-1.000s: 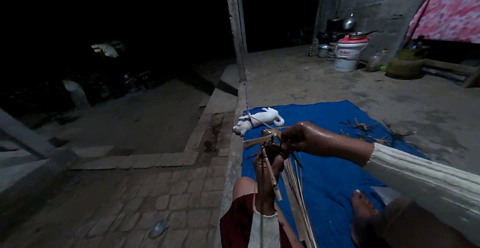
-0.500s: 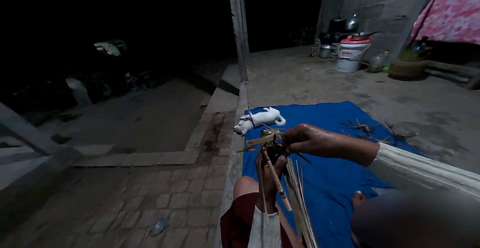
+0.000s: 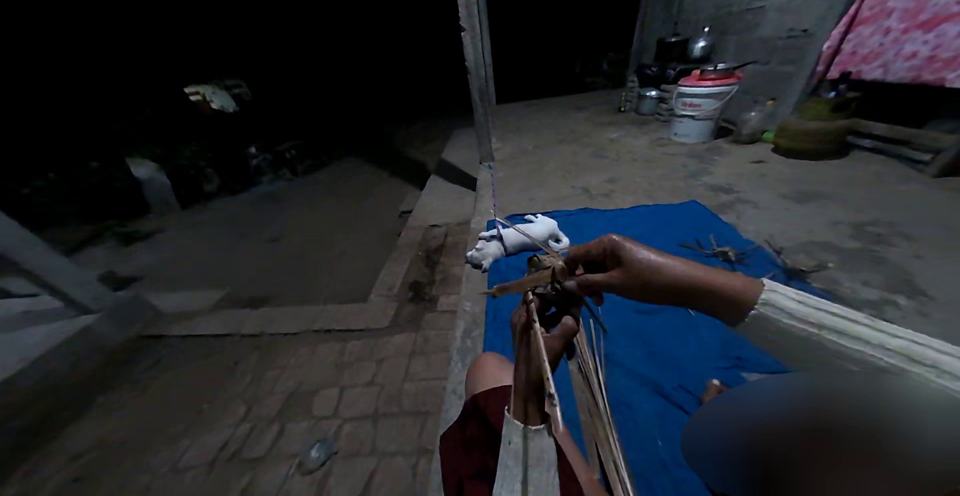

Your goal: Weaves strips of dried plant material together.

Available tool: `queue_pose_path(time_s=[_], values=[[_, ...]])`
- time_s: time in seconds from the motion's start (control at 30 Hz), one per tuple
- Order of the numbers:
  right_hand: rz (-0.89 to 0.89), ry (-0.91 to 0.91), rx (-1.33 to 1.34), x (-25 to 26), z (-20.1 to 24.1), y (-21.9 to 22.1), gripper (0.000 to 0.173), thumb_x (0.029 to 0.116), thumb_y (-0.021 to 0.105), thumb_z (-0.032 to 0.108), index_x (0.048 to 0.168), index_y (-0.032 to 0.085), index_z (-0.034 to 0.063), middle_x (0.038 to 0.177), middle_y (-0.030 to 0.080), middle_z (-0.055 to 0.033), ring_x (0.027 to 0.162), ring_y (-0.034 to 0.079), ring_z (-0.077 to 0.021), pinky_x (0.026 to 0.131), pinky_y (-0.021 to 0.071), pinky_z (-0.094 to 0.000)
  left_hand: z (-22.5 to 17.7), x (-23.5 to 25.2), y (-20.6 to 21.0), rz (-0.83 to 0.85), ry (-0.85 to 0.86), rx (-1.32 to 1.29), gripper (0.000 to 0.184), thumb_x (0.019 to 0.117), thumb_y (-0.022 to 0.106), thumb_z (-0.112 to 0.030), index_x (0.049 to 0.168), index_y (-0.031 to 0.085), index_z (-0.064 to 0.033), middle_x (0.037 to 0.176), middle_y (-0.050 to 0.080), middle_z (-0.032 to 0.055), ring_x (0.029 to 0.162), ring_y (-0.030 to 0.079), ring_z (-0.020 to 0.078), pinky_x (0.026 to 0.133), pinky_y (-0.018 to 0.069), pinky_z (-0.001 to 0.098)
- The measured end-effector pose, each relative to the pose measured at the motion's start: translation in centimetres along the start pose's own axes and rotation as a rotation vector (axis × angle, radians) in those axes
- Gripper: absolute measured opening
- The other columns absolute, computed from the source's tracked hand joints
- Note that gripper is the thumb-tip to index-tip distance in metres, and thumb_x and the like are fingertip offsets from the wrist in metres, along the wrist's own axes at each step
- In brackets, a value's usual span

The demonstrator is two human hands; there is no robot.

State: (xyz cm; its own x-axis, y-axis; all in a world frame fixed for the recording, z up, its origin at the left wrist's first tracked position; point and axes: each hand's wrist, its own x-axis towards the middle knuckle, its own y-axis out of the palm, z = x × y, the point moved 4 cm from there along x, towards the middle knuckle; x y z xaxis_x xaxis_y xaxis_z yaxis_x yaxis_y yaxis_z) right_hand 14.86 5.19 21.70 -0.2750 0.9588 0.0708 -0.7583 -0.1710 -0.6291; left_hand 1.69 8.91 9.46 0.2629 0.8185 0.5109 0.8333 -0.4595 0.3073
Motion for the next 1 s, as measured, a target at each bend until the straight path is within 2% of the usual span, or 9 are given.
queue_pose_path(time_s=[0.1,0.27,0.33,0.4,0.57,0.67,0.8,0.9,1.0], values=[[0.004,0.048,0.008,0.13,-0.38,0.14,0.012,0.1024,0.06,0.01,0.103,0.066,0.0004,0.077,0.064,0.0003,0.064,0.06,-0.0021,0.063,0.0519,-0.0173,0.37,0.17,-0.27,0.035,-0.003,-0.091,0.034,0.0824,0.083,-0.021,0.103,0.066,-0.0001,0.094,0.073,-0.002,0.085,0.069,0.0031,0.077,0.0586,0.0221],[-0.002,0.061,0.024,0.08,-0.51,-0.1,0.012,0.1029,0.06,0.011,0.103,0.066,0.0002,0.079,0.065,-0.0002,0.066,0.062,-0.0034,0.066,0.0538,-0.0189,-0.15,-0.04,-0.24,0.018,-0.072,-0.002,0.017,0.0842,0.074,0.0,0.1,0.069,0.0011,0.086,0.073,-0.0005,0.073,0.066,0.0018,0.065,0.0552,0.0186],[-0.004,0.078,0.032,0.11,-0.71,-0.16,0.012,0.1028,0.06,0.011,0.101,0.066,0.0001,0.08,0.065,-0.0008,0.067,0.062,-0.0038,0.066,0.0543,-0.0192,0.06,-0.23,-0.37,0.047,-0.094,0.021,0.022,0.0837,0.073,0.002,0.104,0.067,0.0026,0.09,0.072,0.0006,0.077,0.067,0.0032,0.068,0.0568,0.0199],[0.002,0.097,0.035,0.2,-0.83,-0.12,0.012,0.103,0.06,0.011,0.101,0.066,0.0001,0.08,0.065,-0.0008,0.067,0.062,-0.0039,0.066,0.0542,-0.0192,0.1,-0.31,-0.15,0.048,-0.098,0.016,0.024,0.0807,0.076,0.0,0.103,0.067,-0.0001,0.09,0.072,-0.0016,0.077,0.068,0.0021,0.069,0.0577,0.0196],[0.012,0.108,0.021,0.24,-0.69,0.12,0.013,0.1028,0.06,0.012,0.099,0.066,0.0005,0.078,0.065,-0.0002,0.065,0.062,-0.0031,0.064,0.0537,-0.0185,0.03,-0.43,0.1,0.049,-0.099,0.098,0.027,0.078,0.073,0.002,0.104,0.066,0.0036,0.093,0.071,0.0003,0.086,0.068,0.0033,0.081,0.0574,0.0234],[0.027,0.11,0.011,0.29,-0.79,0.33,0.015,0.1032,0.06,0.013,0.101,0.066,-0.0002,0.08,0.065,-0.0009,0.066,0.062,-0.0034,0.065,0.0536,-0.0191,0.06,-0.55,0.25,0.044,-0.071,0.018,0.028,0.0775,0.068,0.005,0.104,0.062,0.0043,0.094,0.071,-0.0013,0.087,0.069,0.0026,0.081,0.0587,0.0228],[0.021,0.124,0.015,0.21,-0.72,0.33,0.014,0.1033,0.06,0.012,0.102,0.065,-0.0005,0.079,0.065,-0.0008,0.065,0.062,-0.0031,0.065,0.0535,-0.0186,0.13,-0.53,0.29,0.023,-0.081,0.023,0.03,0.0779,0.067,0.002,0.107,0.061,0.0062,0.094,0.07,0.0004,0.087,0.068,0.0036,0.081,0.0578,0.0231],[0.009,0.13,0.016,0.19,-0.63,0.26,0.012,0.1019,0.062,0.011,0.099,0.066,-0.0002,0.076,0.065,-0.0002,0.063,0.062,-0.0027,0.063,0.0536,-0.0177,0.36,-0.44,0.38,0.006,-0.081,0.011,0.033,0.0811,0.067,0.002,0.112,0.059,0.0078,0.096,0.071,0.0024,0.085,0.068,0.0039,0.075,0.0579,0.0217],[0.024,0.13,-0.011,0.12,-0.56,0.28,0.013,0.1022,0.061,0.011,0.098,0.066,0.0001,0.075,0.063,0.0,0.062,0.059,-0.0021,0.062,0.0506,-0.0171,0.73,-0.45,0.44,-0.06,-0.104,-0.029,0.029,0.0831,0.069,0.002,0.111,0.059,0.0048,0.091,0.071,0.0012,0.073,0.065,0.0021,0.062,0.0545,0.0191]])
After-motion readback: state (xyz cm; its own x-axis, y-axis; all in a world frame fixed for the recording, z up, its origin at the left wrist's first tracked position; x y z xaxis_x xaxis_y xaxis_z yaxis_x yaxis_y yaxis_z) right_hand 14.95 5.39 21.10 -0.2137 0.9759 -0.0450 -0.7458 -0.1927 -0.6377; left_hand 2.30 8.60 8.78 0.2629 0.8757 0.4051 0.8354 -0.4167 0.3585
